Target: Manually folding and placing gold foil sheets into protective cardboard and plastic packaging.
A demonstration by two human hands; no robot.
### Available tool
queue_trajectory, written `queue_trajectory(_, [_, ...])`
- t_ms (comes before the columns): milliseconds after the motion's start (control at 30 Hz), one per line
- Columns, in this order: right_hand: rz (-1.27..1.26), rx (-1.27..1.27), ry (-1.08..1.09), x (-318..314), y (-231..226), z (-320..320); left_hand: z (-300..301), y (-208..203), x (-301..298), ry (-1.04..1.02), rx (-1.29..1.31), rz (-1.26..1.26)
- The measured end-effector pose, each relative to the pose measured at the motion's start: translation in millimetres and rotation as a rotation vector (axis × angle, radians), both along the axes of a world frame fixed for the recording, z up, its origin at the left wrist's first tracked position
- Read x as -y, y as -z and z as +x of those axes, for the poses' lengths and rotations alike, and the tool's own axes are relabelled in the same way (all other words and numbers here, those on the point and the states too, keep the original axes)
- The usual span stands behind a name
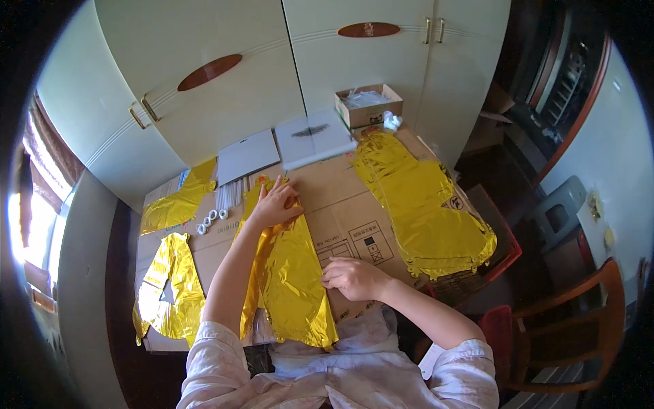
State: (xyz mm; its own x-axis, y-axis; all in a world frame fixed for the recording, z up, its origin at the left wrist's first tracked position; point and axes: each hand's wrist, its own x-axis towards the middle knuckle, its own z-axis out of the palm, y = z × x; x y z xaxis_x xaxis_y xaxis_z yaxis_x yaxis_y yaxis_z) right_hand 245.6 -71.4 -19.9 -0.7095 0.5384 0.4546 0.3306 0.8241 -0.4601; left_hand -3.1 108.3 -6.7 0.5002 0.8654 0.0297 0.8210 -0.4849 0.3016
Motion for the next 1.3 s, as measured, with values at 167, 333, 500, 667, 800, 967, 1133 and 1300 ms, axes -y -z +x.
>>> queue_trajectory(167, [0.023, -0.024, -0.010, 0.2, -1.9, -1.5, 1.6, 3.7, -6.5, -0.035, 0.037, 0.077])
queue_trajectory(333, [0.077, -0.032, 0.017, 6.1, 5.0, 0.9, 10.3, 4.5, -7.1, -0.087, 0.040, 0.121])
queue_trajectory(500, [0.195, 0.050, 0.052, 12.7, -3.5, 2.4, 18.5, 11.8, -8.4, -0.166, 0.009, 0.246])
queue_trajectory(667, [0.223, 0.117, 0.133, 26.3, 2.5, 13.4, 27.2, 2.6, 10.1, -0.145, 0.164, 0.303])
queue_trajectory(800, [0.169, 0.072, 0.195, 38.3, 5.7, 27.6, 11.4, -25.4, 59.2, 0.046, -0.091, 0.130])
queue_trajectory(967, [0.196, 0.000, 0.240, 30.0, -4.5, 35.6, -28.4, -25.6, 113.2, 0.046, -0.138, 0.091])
queue_trajectory(1133, [-0.183, -0.011, 0.488, -15.3, -6.1, 24.4, -48.8, 0.9, 132.7, -0.025, -0.108, 0.076])
queue_trajectory(1300, [-0.018, 0.265, 0.644, -97.7, 16.1, 9.5, -38.5, -3.2, 136.0, -0.067, -0.100, 0.050])
